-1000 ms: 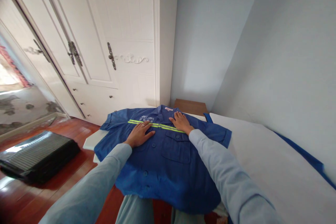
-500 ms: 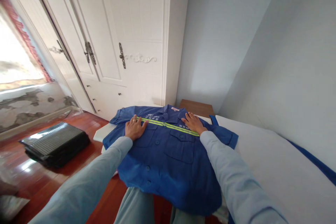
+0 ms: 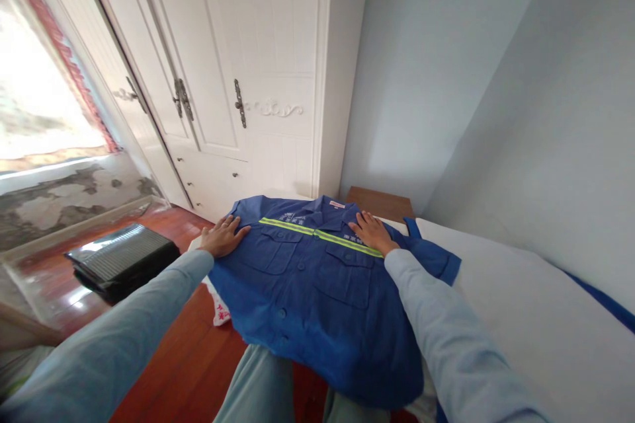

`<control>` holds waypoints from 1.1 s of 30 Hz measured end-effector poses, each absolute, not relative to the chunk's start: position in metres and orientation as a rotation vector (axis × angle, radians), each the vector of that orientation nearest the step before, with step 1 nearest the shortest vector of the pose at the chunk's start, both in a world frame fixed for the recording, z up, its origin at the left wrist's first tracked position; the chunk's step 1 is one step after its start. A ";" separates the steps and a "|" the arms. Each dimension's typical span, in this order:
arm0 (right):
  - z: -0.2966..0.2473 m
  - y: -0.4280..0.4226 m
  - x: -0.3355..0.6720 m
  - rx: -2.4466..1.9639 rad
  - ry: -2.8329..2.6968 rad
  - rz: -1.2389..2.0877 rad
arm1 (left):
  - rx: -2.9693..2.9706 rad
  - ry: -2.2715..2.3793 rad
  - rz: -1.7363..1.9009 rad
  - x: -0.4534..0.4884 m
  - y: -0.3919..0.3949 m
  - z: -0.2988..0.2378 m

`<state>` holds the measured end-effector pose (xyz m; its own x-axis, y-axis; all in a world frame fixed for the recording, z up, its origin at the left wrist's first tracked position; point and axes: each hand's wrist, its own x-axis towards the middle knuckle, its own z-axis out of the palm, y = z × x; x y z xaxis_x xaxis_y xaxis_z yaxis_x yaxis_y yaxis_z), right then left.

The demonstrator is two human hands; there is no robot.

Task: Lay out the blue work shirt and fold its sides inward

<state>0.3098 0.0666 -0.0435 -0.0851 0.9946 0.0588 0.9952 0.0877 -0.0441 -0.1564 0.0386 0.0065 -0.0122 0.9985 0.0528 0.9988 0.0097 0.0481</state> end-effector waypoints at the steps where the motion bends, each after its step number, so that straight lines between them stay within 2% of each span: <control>1: -0.043 0.066 0.310 -2.072 -2.260 -0.009 | -2.178 -2.226 -0.119 -0.156 0.039 0.008; 6: -0.042 0.064 0.306 -2.068 -2.253 -0.022 | -1.777 -2.331 -0.081 -0.156 0.044 0.019; 8: -0.042 0.063 0.305 -2.067 -2.259 -0.042 | -1.728 -2.241 -0.139 -0.154 0.052 0.022; 16: -0.042 0.062 0.305 -2.070 -2.257 -0.032 | -2.535 -1.597 -0.169 -0.104 0.106 0.006; 20: -0.043 0.062 0.306 -2.082 -2.265 -0.046 | -2.647 -1.755 -0.085 -0.095 0.129 -0.005; 26: -0.045 0.062 0.309 -2.029 -2.296 -0.121 | -2.470 -2.054 0.006 -0.129 0.148 -0.007; 33: -0.041 0.061 0.305 -2.069 -2.239 -0.034 | -2.396 -2.163 0.014 -0.130 0.146 -0.005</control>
